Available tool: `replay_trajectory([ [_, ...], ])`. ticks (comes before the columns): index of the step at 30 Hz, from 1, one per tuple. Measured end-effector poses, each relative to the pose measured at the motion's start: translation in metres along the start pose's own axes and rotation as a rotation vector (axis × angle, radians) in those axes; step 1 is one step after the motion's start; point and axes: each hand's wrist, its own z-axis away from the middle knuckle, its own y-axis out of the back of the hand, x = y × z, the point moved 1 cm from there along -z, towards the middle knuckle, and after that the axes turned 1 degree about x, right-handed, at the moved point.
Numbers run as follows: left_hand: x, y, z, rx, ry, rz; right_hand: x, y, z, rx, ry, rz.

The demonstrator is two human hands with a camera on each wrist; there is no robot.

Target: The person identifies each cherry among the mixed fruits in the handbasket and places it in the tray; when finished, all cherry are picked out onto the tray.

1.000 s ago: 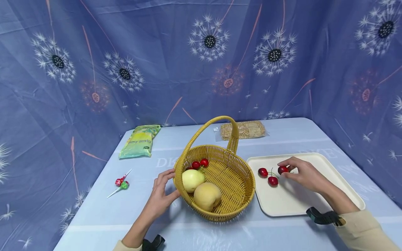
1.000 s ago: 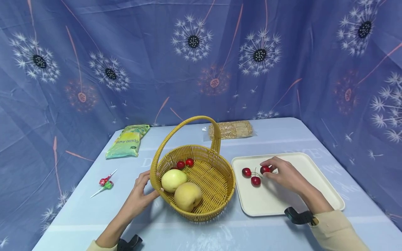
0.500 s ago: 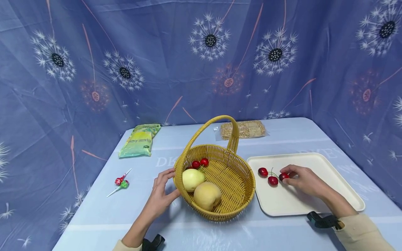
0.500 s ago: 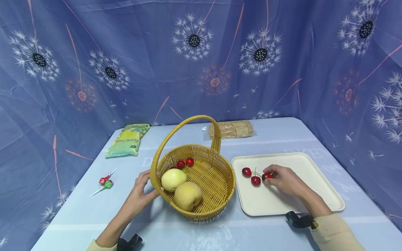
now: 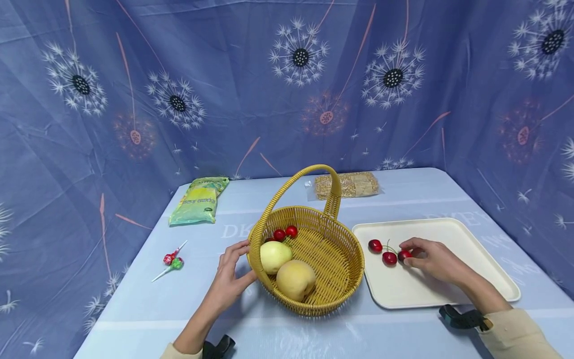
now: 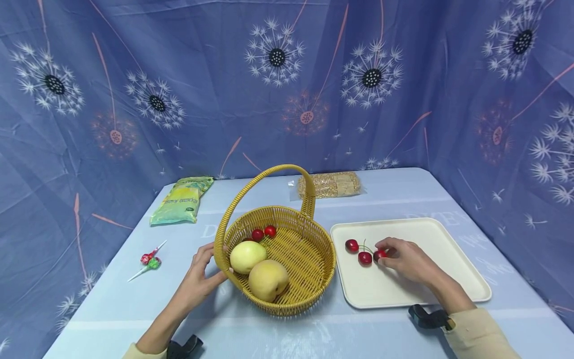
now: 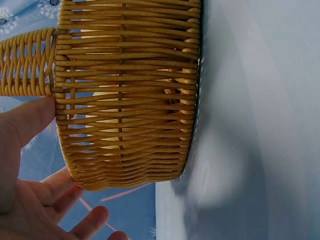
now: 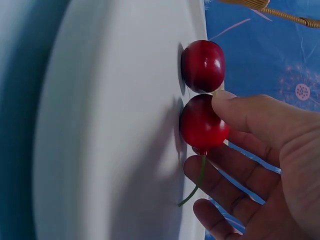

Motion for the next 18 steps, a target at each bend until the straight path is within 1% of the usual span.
replay_trajectory([
  [9,-0.001,0.000,0.001,0.002,0.000,-0.006,-0.011,0.011,0.001,0.045,0.026,0.029],
  [13,-0.001,0.000,0.001,-0.001,0.002,-0.003,-0.021,0.015,-0.004,0.070,0.055,0.044],
  [18,-0.001,0.000,0.001,-0.001,0.005,0.001,-0.040,0.017,-0.014,0.081,0.104,0.047],
])
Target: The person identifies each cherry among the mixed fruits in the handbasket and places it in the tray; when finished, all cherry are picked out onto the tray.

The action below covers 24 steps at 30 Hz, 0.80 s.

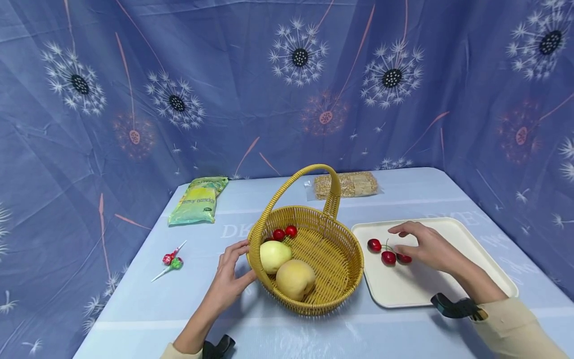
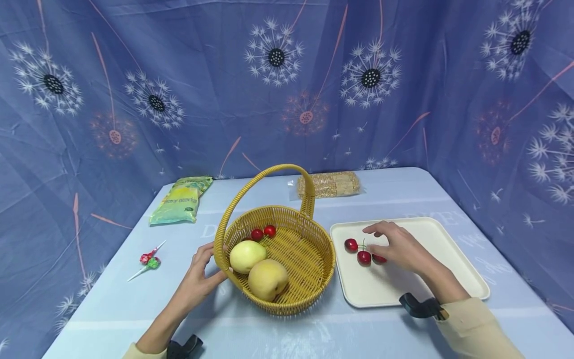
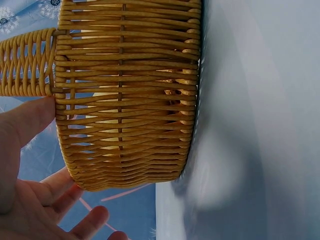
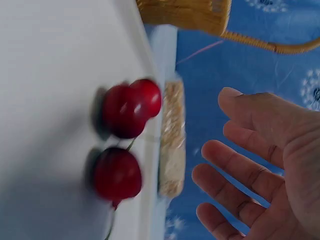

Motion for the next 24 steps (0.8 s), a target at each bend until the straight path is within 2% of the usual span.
replay_trajectory([
  [7,0.000,0.001,-0.001,0.005,-0.013,0.004,-0.031,0.003,-0.020,-0.022,0.048,-0.023],
  [15,-0.002,-0.001,0.001,0.010,-0.020,-0.016,-0.067,-0.001,-0.041,-0.032,0.174,-0.033],
  [24,-0.001,-0.001,0.000,0.016,-0.011,0.003,-0.107,-0.007,-0.062,-0.115,0.198,-0.021],
])
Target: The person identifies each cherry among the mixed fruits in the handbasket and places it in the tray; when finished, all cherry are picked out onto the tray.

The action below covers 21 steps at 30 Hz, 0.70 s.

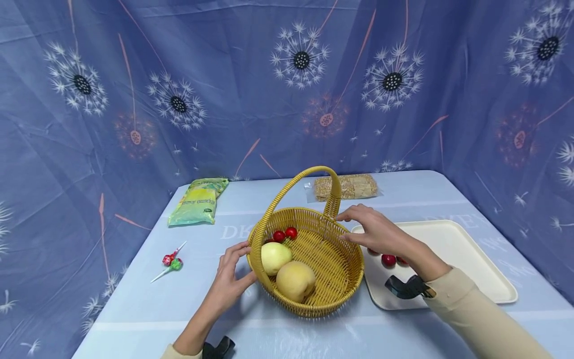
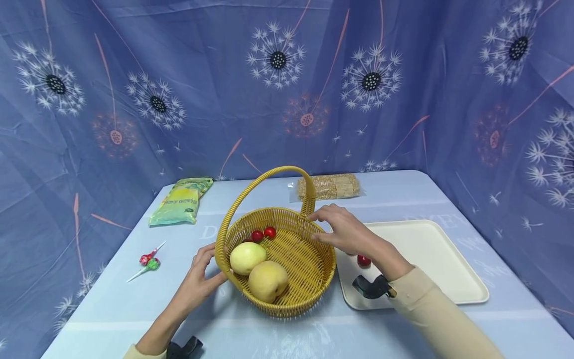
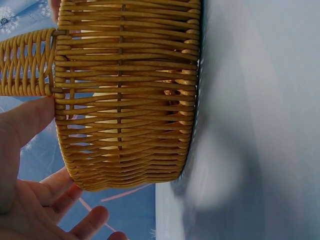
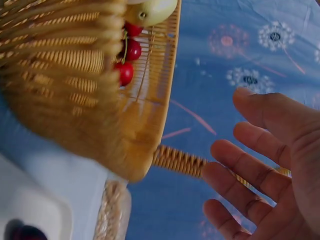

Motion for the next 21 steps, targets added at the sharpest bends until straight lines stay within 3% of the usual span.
replay_trajectory([
  [13,0.000,0.000,-0.001,-0.014,0.018,-0.001,-0.020,-0.017,-0.035,-0.010,0.132,0.007],
  [21,0.000,0.000,-0.001,-0.010,0.011,-0.005,-0.024,-0.033,-0.054,-0.055,0.165,0.025],
])
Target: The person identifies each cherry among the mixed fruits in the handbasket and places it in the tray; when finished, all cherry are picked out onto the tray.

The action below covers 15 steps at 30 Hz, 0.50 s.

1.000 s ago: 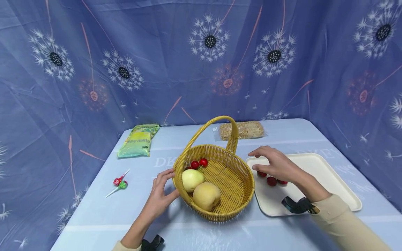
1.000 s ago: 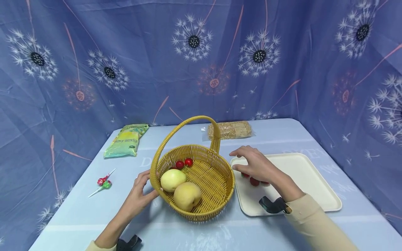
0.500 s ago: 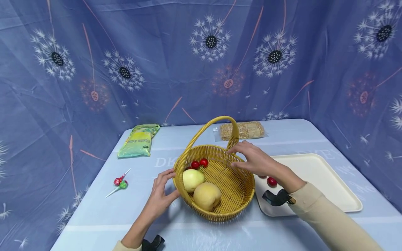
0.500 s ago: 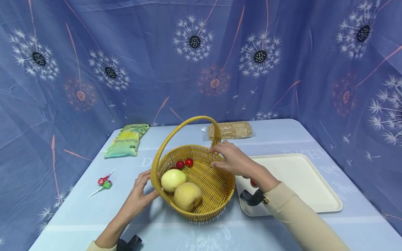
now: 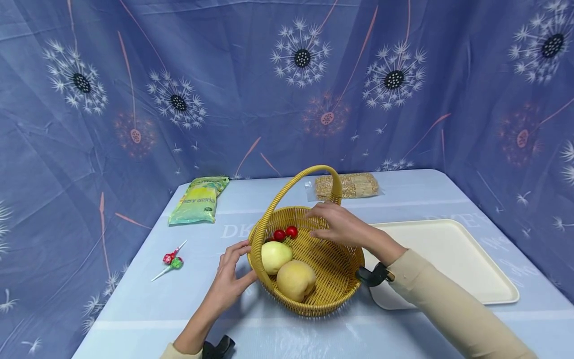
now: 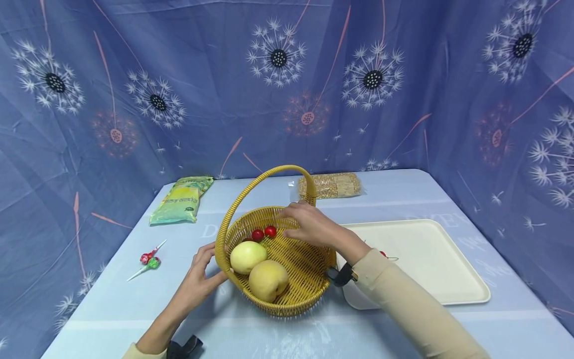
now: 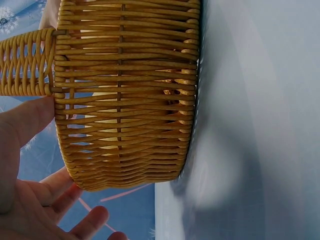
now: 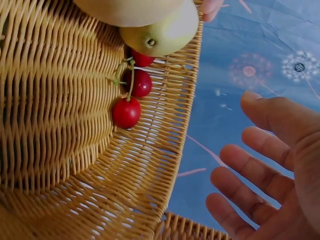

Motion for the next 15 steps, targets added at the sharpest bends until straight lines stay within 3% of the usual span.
replay_trajectory([
  [15,0.002,0.000,0.001,-0.003,0.024,-0.006,-0.001,-0.027,-0.033,-0.149,-0.076,-0.063],
])
